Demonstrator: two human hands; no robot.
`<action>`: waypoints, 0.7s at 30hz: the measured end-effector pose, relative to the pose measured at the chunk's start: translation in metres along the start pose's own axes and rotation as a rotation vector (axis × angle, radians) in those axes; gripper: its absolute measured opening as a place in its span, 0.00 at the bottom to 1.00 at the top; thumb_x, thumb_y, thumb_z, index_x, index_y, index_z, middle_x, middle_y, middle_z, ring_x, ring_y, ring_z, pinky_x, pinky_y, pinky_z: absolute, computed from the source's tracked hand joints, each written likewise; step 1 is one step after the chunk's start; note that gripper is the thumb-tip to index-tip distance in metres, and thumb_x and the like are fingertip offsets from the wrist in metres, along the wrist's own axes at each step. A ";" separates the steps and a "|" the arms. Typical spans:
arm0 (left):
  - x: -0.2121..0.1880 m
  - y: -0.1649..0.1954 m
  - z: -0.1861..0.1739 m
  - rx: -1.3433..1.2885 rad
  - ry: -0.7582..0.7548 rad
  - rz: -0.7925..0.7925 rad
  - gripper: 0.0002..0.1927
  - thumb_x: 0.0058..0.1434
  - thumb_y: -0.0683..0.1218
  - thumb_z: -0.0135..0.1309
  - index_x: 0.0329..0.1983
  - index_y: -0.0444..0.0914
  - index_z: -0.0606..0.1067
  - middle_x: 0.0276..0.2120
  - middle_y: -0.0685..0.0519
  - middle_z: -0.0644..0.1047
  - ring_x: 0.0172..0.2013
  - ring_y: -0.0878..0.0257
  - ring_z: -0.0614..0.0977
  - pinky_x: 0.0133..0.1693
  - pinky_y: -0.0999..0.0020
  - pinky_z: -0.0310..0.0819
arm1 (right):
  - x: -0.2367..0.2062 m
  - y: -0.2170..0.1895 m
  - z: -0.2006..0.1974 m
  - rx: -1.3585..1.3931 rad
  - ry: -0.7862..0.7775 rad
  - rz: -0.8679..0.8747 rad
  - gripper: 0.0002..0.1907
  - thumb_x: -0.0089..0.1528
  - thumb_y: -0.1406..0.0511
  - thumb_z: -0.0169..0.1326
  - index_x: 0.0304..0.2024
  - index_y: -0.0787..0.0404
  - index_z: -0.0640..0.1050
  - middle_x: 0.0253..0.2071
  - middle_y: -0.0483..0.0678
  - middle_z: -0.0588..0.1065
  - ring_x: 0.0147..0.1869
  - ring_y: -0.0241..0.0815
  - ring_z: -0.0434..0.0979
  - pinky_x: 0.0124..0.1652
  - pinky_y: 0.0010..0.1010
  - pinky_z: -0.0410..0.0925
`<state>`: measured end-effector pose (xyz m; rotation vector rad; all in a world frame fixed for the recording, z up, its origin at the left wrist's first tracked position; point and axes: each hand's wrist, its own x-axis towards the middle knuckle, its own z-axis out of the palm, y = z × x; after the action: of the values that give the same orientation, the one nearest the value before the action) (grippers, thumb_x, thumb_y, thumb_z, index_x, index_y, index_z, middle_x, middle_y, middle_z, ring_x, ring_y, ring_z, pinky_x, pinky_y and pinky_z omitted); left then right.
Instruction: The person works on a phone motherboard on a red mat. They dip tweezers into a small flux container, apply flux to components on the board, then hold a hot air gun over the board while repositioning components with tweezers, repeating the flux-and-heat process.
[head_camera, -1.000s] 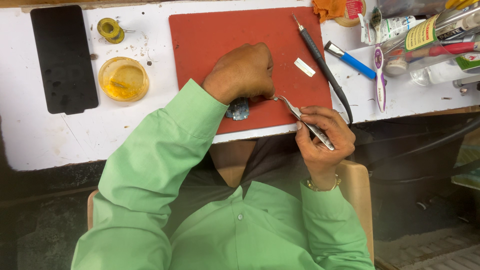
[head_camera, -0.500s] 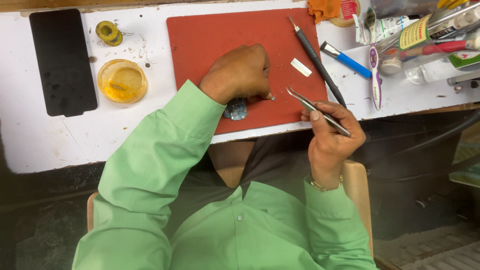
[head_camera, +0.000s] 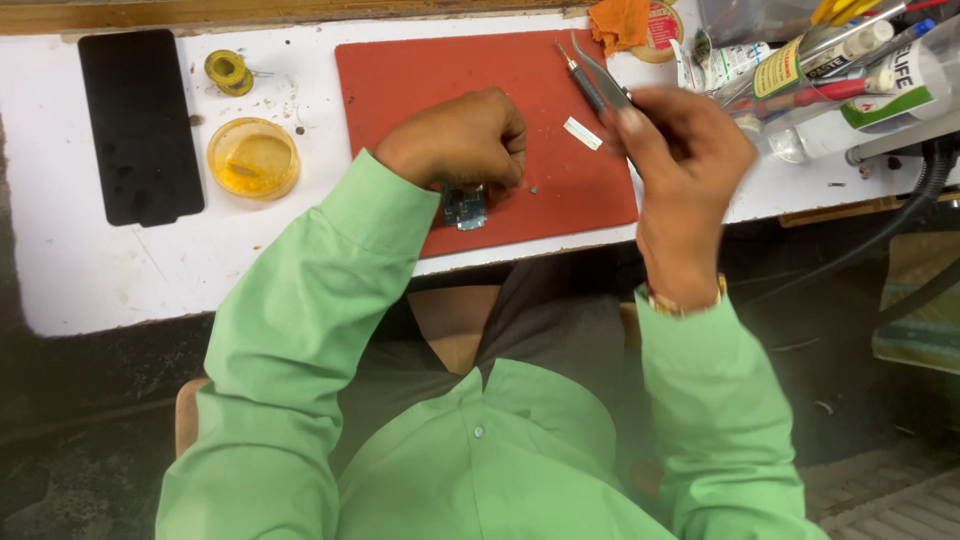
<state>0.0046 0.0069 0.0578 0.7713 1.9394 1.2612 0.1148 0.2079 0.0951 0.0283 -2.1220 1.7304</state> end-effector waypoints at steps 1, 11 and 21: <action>-0.019 0.004 -0.005 -0.051 -0.051 0.043 0.02 0.50 0.39 0.58 0.25 0.34 0.78 0.22 0.51 0.82 0.22 0.65 0.82 0.23 0.70 0.71 | 0.001 -0.007 0.011 -0.061 -0.043 0.014 0.08 0.68 0.74 0.61 0.48 0.72 0.78 0.40 0.52 0.80 0.42 0.39 0.82 0.44 0.28 0.76; -0.230 0.023 -0.016 -0.058 0.382 0.019 0.05 0.61 0.42 0.59 0.34 0.34 0.78 0.23 0.54 0.79 0.22 0.70 0.75 0.24 0.73 0.67 | -0.024 -0.038 0.109 -0.681 -0.129 -0.294 0.04 0.58 0.70 0.67 0.32 0.63 0.83 0.29 0.49 0.81 0.32 0.44 0.82 0.34 0.31 0.71; -0.277 0.001 0.006 -0.121 0.676 0.001 0.05 0.62 0.41 0.61 0.37 0.33 0.79 0.23 0.58 0.77 0.23 0.76 0.72 0.25 0.79 0.66 | -0.037 -0.078 0.097 -0.543 -0.107 -0.253 0.06 0.62 0.70 0.66 0.41 0.65 0.83 0.34 0.47 0.78 0.33 0.37 0.73 0.35 0.30 0.65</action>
<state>0.1719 -0.2054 0.1199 0.2929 2.3386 1.7799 0.1415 0.0896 0.1413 0.2291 -2.4720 0.9958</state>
